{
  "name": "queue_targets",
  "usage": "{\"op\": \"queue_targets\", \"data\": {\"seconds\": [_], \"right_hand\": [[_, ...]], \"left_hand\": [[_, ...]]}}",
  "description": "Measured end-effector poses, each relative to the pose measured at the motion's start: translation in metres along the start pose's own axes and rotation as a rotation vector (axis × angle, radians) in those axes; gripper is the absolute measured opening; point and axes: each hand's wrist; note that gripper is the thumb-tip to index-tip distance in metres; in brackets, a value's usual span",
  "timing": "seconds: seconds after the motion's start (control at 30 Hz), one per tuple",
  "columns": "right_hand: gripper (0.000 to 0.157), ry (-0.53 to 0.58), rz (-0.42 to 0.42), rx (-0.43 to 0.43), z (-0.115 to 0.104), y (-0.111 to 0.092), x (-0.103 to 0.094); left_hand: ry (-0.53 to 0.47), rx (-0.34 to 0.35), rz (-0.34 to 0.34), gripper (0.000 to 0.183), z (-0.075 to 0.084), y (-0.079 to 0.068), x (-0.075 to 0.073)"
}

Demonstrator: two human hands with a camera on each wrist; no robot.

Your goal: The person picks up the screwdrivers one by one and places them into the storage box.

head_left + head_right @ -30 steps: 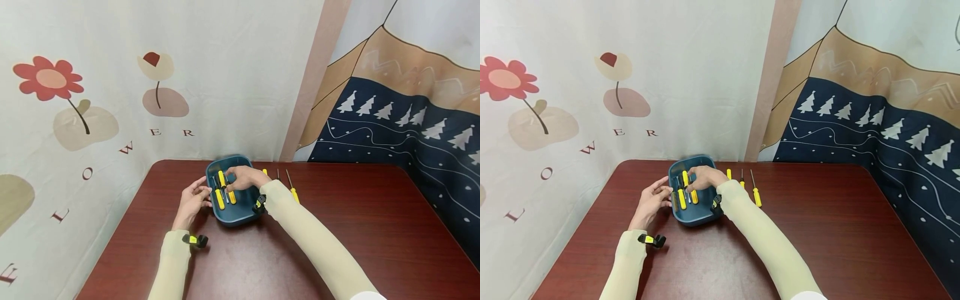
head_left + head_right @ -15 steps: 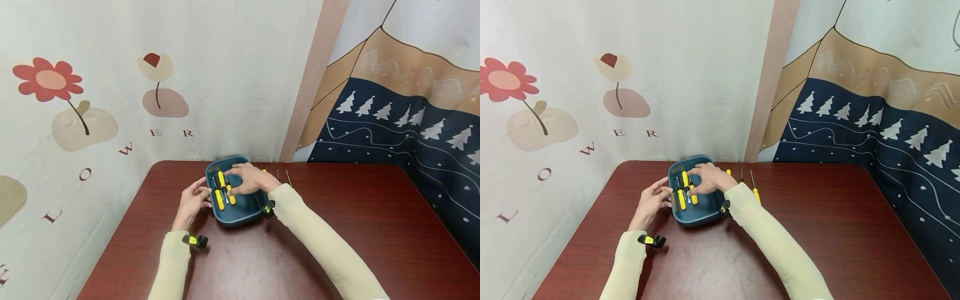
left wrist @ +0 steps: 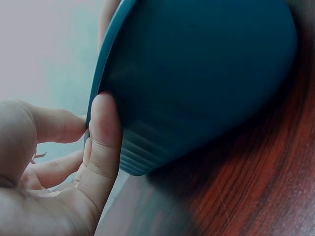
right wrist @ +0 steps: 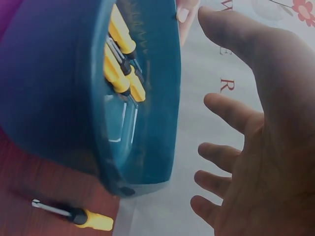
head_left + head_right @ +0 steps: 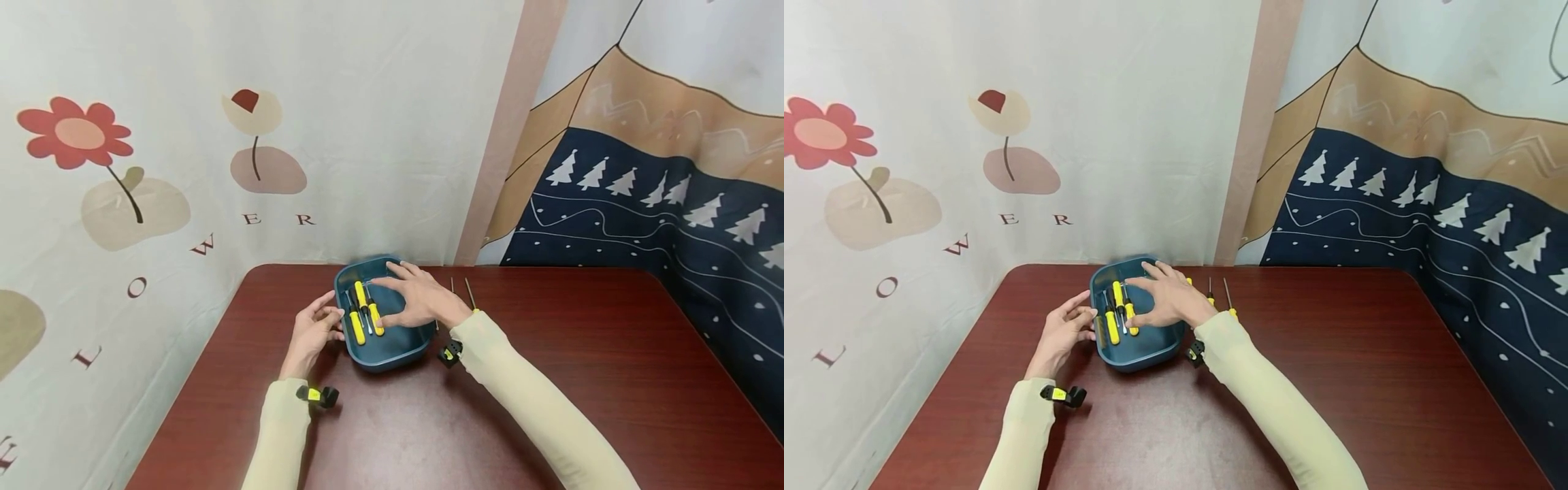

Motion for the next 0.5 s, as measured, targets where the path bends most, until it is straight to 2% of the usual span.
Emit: {"op": "queue_targets", "data": {"seconds": [0.23,0.5], "right_hand": [[0.089,-0.03,0.089,0.016,0.008,-0.011,0.002],[0.096,0.011,0.171,0.042,0.022,-0.024,0.0]], "left_hand": [[0.003,-0.001,0.005,0.055,0.0,-0.001,0.0],[-0.015,0.003,-0.001,0.056,0.0,-0.001,-0.001]]}}
Point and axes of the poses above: each hand's wrist, its own y-axis towards the middle knuckle, its own x-axis out of the palm, z = x × y, and after that the axes turned 6 degrees about z, right-handed
